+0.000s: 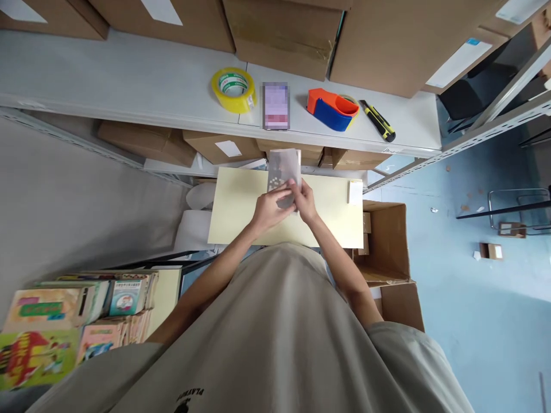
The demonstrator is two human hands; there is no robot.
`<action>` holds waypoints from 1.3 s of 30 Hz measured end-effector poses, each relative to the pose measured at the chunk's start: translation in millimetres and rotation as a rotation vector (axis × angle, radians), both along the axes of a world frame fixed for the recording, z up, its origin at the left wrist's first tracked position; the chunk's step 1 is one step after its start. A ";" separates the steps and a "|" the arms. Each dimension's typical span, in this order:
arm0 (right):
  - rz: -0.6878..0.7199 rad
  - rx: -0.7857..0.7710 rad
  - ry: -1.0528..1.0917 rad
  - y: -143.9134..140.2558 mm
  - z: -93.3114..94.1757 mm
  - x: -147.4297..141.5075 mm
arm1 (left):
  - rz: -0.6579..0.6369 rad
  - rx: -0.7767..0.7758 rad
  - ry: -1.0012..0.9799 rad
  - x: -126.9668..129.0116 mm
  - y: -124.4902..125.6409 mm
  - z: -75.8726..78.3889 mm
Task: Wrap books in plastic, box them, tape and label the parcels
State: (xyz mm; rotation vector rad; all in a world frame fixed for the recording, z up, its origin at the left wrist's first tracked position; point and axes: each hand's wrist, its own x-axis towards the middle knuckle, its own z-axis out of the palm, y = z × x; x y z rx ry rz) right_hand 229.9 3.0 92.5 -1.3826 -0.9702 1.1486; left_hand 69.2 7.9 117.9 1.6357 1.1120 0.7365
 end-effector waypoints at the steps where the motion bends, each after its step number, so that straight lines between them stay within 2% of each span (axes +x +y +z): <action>1: -0.021 -0.015 0.037 2.2 -0.7 7.7 | -0.040 -0.024 -0.097 -4.6 1.4 -3.1; 2: -0.032 -0.036 0.074 3.5 -1.3 15.4 | -0.033 -0.032 -0.176 -11.0 4.8 -7.4; 3: -0.031 -0.062 0.111 3.8 -1.4 22.6 | 0.029 -0.020 -0.220 -18.7 9.9 -12.5; 6: 0.033 -0.146 0.216 -1.1 3.4 37.3 | 0.327 0.011 -0.194 -43.0 30.0 -26.7; 7: 0.069 -0.169 0.240 -3.8 6.4 39.6 | 0.353 -0.048 -0.201 -49.3 35.6 -29.3; 11: 0.223 -0.230 0.280 -12.1 18.1 38.7 | 0.162 -0.422 -0.381 -58.0 39.6 -23.0; 13: 0.285 -0.250 0.298 -12.8 20.6 36.4 | 0.156 -0.494 -0.426 -55.2 33.4 -14.8; 17: 0.364 -0.283 0.293 -8.5 20.1 36.4 | 0.234 -0.512 -0.444 -53.7 26.4 -10.2; 20: 0.366 -0.276 0.256 -2.8 16.6 37.5 | 0.264 -0.504 -0.398 -60.5 30.1 -20.2; 23: 0.323 -0.219 0.136 2.4 9.3 32.4 | 0.364 -0.382 -0.235 -63.1 30.7 -30.7; 25: 0.290 -0.161 -0.016 3.5 2.7 22.5 | 0.405 -0.291 -0.170 -57.1 24.6 -34.1; 29: 0.276 -0.142 -0.329 -5.8 -9.0 -12.2 | 0.299 -0.300 -0.226 -33.9 4.1 -38.4; 32: 0.316 -0.190 -0.390 -19.1 -14.8 -34.6 | 0.372 -0.271 -0.119 -29.6 -2.7 -48.6; 34: 0.385 -0.184 -0.334 -24.2 -19.7 -38.0 | 0.467 -0.305 -0.103 -39.7 -0.8 -58.8; 36: 0.422 -0.160 -0.257 -23.0 -27.7 -31.3 | 0.534 -0.365 -0.170 -58.0 2.9 -69.0; 39: 0.309 -0.187 -0.249 -11.5 -46.5 -13.9 | 0.527 -0.430 -0.334 -89.9 5.2 -80.7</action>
